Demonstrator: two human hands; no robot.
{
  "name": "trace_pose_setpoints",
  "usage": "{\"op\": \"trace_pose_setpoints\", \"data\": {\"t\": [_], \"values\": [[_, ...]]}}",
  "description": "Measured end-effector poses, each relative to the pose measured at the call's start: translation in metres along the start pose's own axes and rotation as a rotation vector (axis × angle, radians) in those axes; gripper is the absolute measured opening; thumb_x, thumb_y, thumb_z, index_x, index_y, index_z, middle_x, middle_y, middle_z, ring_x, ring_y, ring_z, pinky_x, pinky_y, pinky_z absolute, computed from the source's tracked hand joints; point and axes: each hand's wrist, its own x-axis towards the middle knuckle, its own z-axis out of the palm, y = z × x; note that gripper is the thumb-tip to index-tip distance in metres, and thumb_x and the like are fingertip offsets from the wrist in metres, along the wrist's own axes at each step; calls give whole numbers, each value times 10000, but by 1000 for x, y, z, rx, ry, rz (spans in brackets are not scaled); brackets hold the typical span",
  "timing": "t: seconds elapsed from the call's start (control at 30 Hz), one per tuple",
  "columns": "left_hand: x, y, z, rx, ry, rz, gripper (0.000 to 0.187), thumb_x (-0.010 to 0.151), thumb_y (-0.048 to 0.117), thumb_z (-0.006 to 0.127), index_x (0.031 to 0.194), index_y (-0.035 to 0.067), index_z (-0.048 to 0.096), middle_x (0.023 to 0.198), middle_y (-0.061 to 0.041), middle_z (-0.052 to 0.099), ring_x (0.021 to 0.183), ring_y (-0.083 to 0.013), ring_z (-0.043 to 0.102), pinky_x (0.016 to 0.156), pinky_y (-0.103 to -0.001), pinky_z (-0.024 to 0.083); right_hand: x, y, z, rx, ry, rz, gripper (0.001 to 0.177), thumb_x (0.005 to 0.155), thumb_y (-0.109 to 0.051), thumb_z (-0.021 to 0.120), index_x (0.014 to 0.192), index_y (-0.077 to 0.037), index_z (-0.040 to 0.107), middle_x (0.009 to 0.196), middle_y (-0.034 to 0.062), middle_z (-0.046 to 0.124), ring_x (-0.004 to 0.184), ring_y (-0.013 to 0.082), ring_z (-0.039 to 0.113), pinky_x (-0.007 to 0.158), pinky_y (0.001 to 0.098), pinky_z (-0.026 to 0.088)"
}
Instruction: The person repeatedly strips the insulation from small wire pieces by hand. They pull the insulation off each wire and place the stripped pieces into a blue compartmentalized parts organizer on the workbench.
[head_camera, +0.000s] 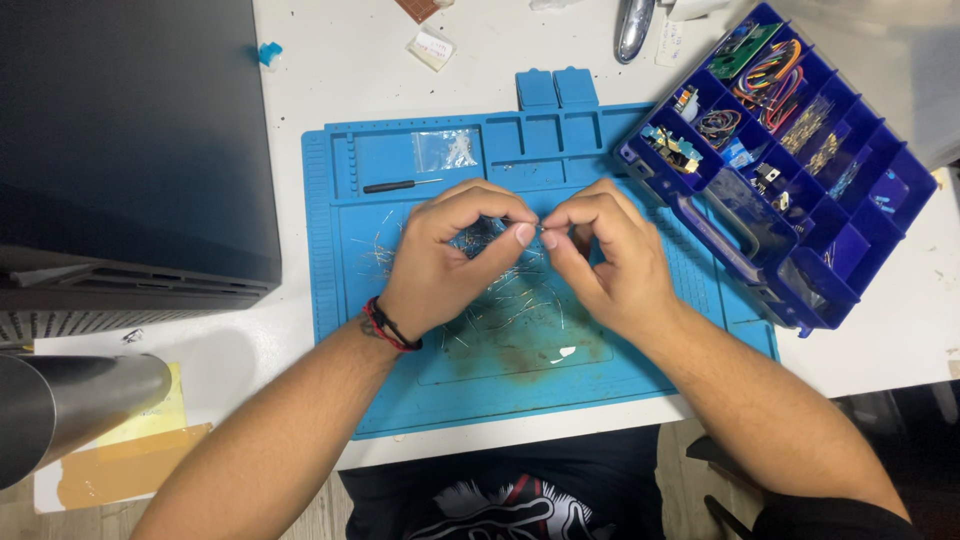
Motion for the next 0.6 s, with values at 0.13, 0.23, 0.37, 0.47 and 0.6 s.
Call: {"op": "trace_pose_setpoints", "data": {"t": [0.13,0.23,0.37,0.47,0.6], "values": [[2,0,-2,-15,-19,-14,61,941,85,736,976,132,757,897,-16,757,861,-187,711,836,-348,562,0,2,0,1,14,-16,111,957,-54,736,1058,-35,694,858,80,629,554,216,603,602,365,520],[0,1,-2,-9,-24,-13,52,948,89,732,980,127,745,884,-26,743,847,-187,701,827,-352,563,1,-1,-1,2,9,-29,79,955,-34,737,1026,-37,704,842,75,632,538,212,589,586,352,515],[0,2,-3,-23,-63,-17,71,966,81,708,1000,129,747,893,-39,743,859,-185,696,843,-358,565,2,0,-3,-20,21,-71,45,956,-22,727,995,-41,717,825,74,628,511,204,570,565,347,506],[0,2,-1,-36,-58,-18,66,968,84,708,1003,123,749,891,-43,743,857,-183,695,838,-356,565,2,1,-2,-22,35,-79,44,953,-21,731,991,-41,720,828,81,634,512,207,568,558,346,502],[2,2,-2,-58,-46,-22,48,979,97,704,1002,114,743,889,-40,734,848,-166,676,837,-352,561,2,4,-4,-5,56,-73,108,935,-61,777,1028,-33,730,848,75,657,518,191,589,565,335,511]]}}
